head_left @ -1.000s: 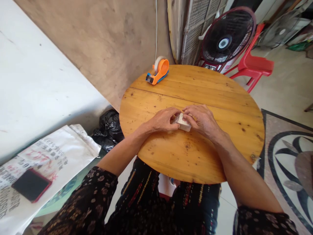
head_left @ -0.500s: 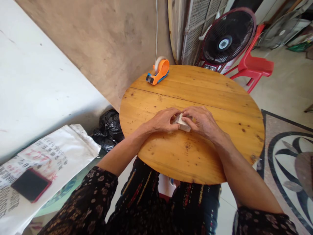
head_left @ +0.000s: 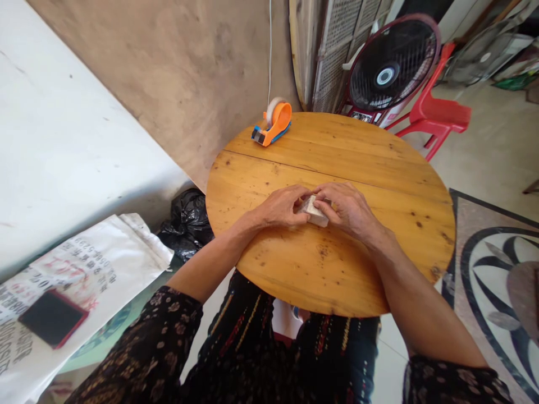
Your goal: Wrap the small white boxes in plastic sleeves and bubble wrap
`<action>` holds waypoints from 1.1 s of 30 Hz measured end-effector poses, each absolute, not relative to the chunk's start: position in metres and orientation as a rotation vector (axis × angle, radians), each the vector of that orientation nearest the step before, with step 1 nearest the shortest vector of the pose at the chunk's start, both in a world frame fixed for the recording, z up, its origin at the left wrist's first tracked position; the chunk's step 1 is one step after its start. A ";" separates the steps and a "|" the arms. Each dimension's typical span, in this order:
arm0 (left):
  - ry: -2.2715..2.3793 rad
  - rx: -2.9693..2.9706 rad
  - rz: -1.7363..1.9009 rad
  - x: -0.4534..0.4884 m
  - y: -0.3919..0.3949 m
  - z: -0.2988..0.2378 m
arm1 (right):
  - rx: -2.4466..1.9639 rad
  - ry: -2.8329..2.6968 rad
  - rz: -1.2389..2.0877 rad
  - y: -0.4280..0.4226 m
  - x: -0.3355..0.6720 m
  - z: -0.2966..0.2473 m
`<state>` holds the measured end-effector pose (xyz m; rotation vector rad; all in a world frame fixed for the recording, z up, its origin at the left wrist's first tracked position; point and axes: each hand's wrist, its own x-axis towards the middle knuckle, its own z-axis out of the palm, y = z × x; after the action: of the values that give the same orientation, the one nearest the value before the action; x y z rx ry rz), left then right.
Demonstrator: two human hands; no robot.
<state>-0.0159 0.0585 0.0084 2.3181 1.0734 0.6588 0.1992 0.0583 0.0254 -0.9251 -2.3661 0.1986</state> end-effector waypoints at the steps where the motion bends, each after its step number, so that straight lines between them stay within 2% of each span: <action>1: 1.075 2.321 0.659 -0.016 0.059 0.008 | -0.920 -2.365 0.198 0.058 0.199 0.025; 33: 1.084 2.296 0.671 -0.015 0.057 0.009 | -0.991 -2.291 0.161 0.059 0.205 0.032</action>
<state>-0.0154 0.0574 0.0095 2.2961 1.0845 0.6713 0.2048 0.0594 0.0323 -0.9906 -2.2911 0.1609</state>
